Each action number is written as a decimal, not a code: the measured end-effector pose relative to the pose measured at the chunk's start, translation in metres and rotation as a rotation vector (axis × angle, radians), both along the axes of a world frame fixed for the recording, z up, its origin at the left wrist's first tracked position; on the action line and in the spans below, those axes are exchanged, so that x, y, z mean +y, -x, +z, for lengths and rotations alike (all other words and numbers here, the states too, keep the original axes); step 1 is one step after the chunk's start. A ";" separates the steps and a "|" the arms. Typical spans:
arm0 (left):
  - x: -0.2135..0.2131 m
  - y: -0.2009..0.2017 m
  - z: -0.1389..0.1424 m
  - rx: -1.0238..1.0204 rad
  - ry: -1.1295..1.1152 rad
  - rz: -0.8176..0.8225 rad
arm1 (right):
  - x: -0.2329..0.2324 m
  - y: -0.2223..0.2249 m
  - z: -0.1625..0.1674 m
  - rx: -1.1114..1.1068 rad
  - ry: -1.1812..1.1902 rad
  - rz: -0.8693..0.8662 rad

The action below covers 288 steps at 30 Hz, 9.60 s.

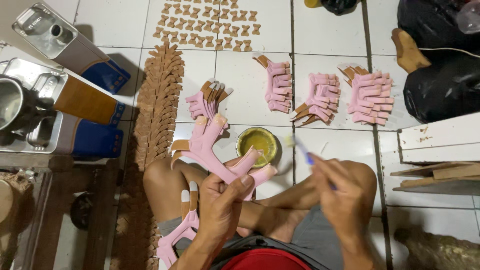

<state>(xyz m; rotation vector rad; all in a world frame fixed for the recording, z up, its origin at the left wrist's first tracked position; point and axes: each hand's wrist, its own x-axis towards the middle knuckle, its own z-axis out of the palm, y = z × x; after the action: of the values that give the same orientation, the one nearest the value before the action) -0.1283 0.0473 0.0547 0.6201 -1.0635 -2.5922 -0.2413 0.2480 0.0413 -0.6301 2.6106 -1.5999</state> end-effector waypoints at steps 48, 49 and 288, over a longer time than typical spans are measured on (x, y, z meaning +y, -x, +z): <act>0.045 0.049 -0.060 -0.133 0.162 0.015 | -0.045 -0.026 -0.083 -0.561 0.876 -0.139; 0.044 0.049 -0.061 -0.134 0.196 0.006 | -0.046 -0.025 -0.085 -0.570 0.877 -0.135; -0.065 -0.034 -0.043 -0.151 0.023 0.195 | -0.069 0.061 -0.167 0.138 -0.779 0.380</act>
<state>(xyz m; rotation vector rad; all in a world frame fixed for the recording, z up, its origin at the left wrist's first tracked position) -0.0942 -0.0177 0.0122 0.8791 -1.0191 -2.3933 -0.3023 0.1794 -0.1253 -1.0726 2.6637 -0.3892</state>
